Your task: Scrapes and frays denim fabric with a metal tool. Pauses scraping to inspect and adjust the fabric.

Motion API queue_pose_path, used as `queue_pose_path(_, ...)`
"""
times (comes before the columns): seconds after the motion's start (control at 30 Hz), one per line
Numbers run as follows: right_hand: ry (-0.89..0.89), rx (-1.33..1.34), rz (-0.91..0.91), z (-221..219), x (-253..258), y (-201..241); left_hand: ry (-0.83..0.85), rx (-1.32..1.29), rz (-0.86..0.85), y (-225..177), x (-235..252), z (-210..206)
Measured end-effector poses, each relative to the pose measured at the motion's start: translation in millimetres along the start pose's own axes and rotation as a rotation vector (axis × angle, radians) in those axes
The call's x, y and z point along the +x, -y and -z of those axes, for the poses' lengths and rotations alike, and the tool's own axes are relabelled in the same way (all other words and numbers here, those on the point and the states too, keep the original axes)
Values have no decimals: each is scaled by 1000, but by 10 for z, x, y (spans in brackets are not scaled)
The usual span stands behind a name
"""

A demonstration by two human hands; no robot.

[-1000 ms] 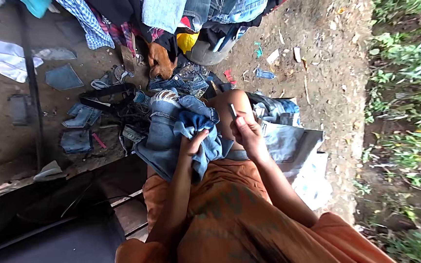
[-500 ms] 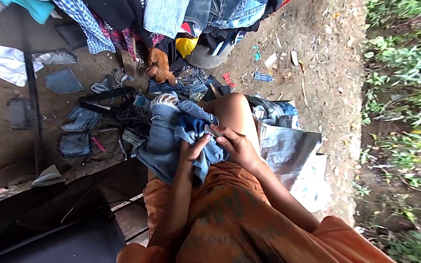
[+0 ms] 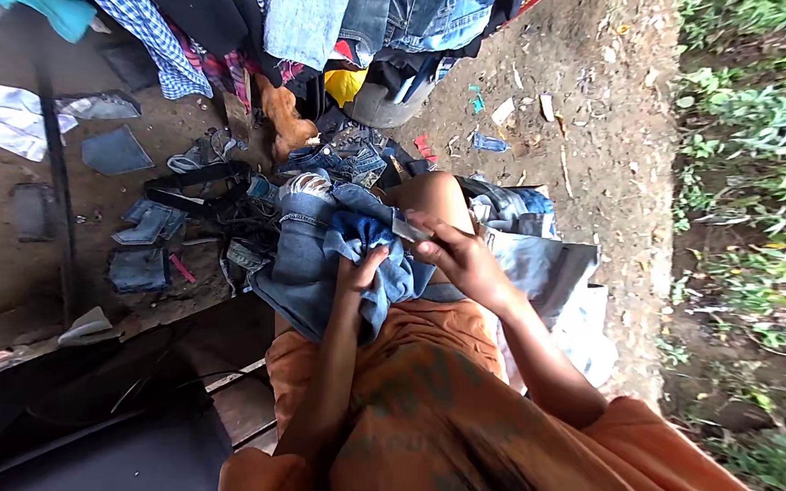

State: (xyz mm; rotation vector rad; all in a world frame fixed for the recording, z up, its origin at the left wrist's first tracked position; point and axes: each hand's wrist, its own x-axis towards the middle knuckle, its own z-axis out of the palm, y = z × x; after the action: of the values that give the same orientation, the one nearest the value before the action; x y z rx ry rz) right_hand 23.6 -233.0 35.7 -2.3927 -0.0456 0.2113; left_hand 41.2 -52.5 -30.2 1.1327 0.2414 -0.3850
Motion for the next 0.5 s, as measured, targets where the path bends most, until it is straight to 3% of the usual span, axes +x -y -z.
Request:
queue_pose_path(0.17,12,-47,-21,-208,38,-186,-13,19,-27,-1,-38,16)
queue_pose_path(0.33,-72,390,-156,-73,38,-247,-65,7,26,-31,-19,-10)
queue_pose_path(0.5,163,368,-80,-207,-8,-229,10,82,-43,13,-7,35)
